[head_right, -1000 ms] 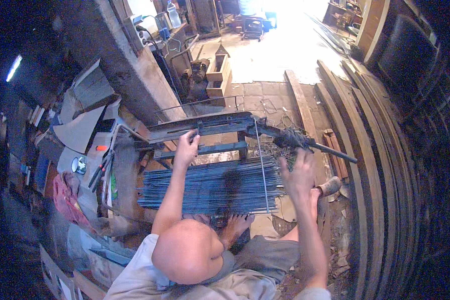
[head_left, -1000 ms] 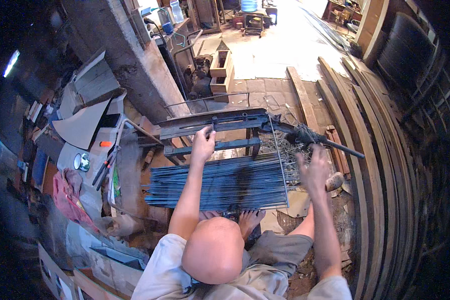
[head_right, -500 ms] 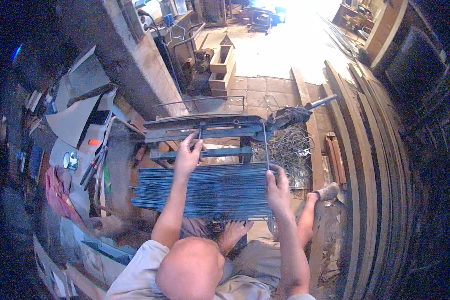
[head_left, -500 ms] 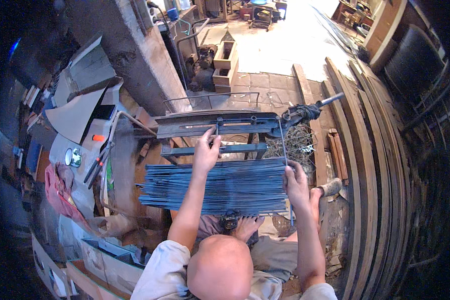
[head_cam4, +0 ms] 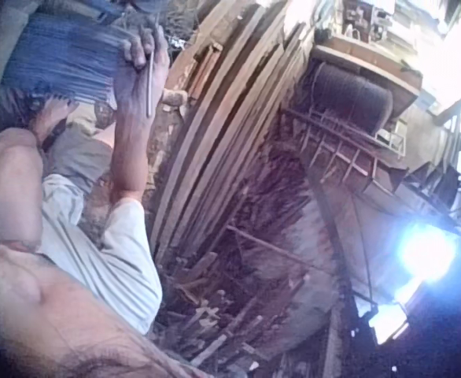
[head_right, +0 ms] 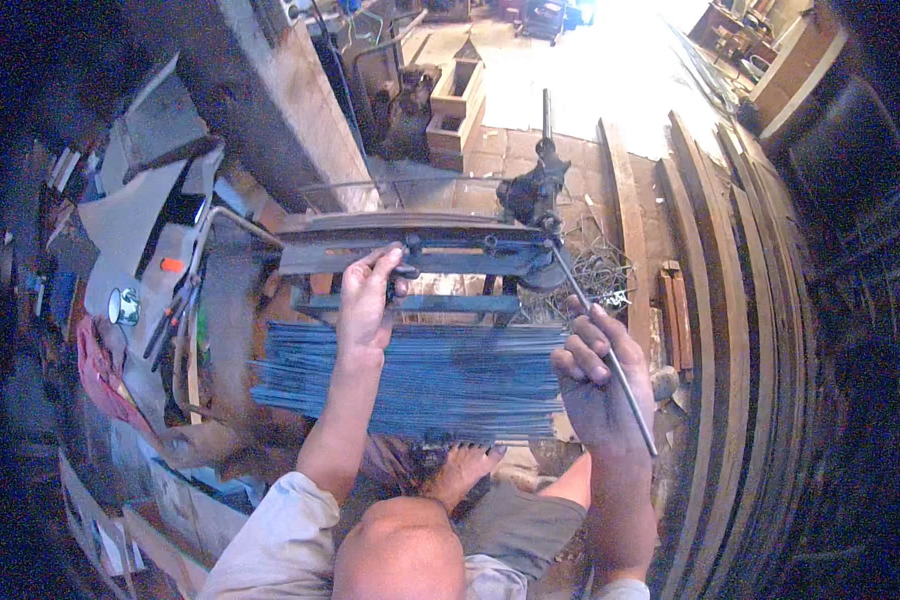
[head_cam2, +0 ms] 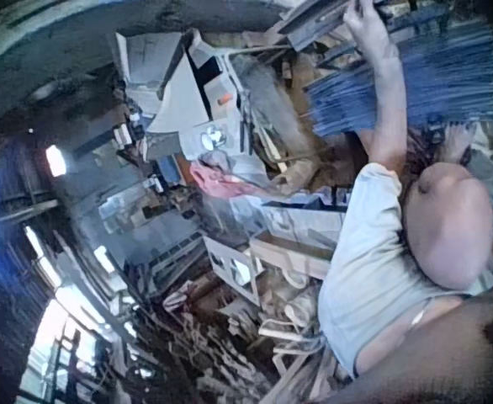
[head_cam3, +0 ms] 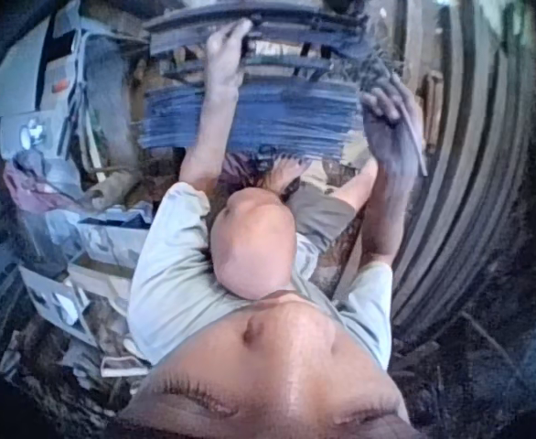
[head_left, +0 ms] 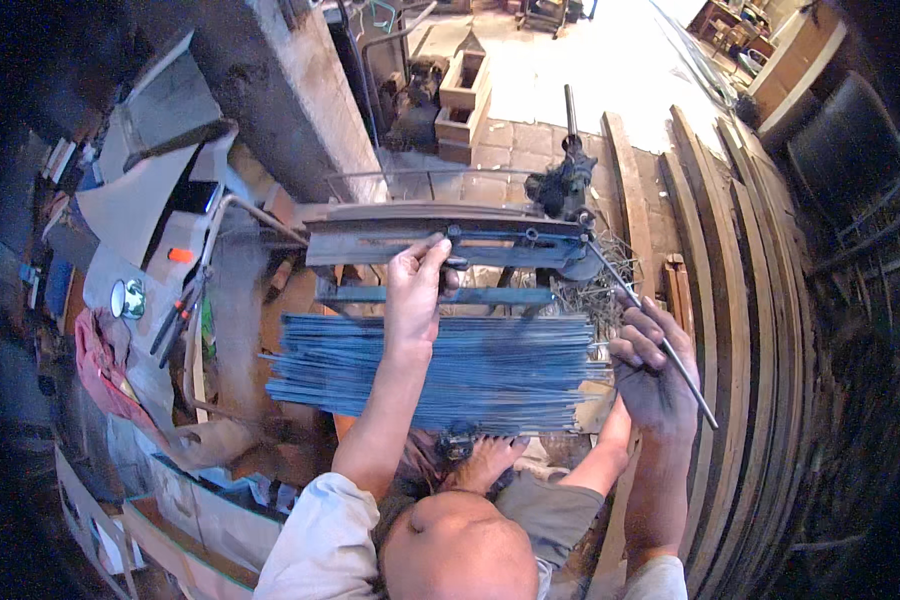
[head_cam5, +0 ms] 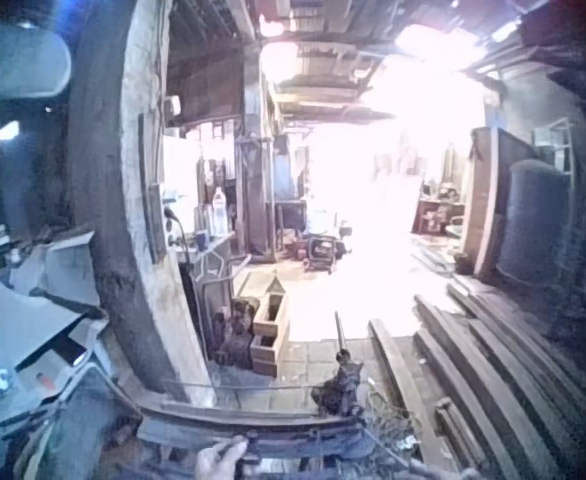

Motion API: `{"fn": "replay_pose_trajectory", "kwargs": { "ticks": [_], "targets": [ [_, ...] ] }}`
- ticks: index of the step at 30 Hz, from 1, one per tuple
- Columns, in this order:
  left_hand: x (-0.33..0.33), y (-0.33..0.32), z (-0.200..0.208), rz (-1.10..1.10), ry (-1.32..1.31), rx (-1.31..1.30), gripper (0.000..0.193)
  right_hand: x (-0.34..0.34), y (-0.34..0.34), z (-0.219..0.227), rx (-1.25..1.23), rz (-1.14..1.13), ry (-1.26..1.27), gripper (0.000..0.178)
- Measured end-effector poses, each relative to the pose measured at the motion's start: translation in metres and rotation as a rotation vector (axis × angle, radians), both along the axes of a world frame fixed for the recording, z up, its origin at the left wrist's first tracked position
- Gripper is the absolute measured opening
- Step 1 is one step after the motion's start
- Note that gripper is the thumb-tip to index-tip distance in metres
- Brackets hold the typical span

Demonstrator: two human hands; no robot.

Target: The person bends metal rods into rectangular shapes using a manual bending jig, then uses pliers to cut or adjust the ends.

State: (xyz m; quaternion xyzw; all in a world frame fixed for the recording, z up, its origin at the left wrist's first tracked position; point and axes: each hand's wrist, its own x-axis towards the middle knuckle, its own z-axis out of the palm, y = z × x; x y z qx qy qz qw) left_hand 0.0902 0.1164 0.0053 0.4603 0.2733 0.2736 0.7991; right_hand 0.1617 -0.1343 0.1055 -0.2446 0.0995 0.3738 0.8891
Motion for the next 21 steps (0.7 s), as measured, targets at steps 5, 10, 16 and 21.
{"fn": "replay_pose_trajectory", "kwargs": {
  "ticks": [5, 10, 16, 21],
  "targets": [
    [-0.010, -0.015, -0.013, 0.025, -0.006, 0.136, 0.026, -0.023, -0.015, -0.042, -0.316, 0.045, -0.208, 0.032],
    [-0.020, -0.015, -0.021, -0.089, 0.211, 0.351, 0.037, -0.041, -0.032, -0.103, -0.535, 0.118, -0.178, 0.033],
    [-0.007, 0.006, 0.010, 0.016, -0.017, -0.122, 0.012, -0.018, -0.010, 0.014, -0.047, 0.070, -0.132, 0.034],
    [0.015, 0.000, 0.047, 0.085, -0.152, -0.213, 0.010, 0.012, 0.015, 0.065, 0.115, 0.005, -0.182, 0.032]
  ]
}}
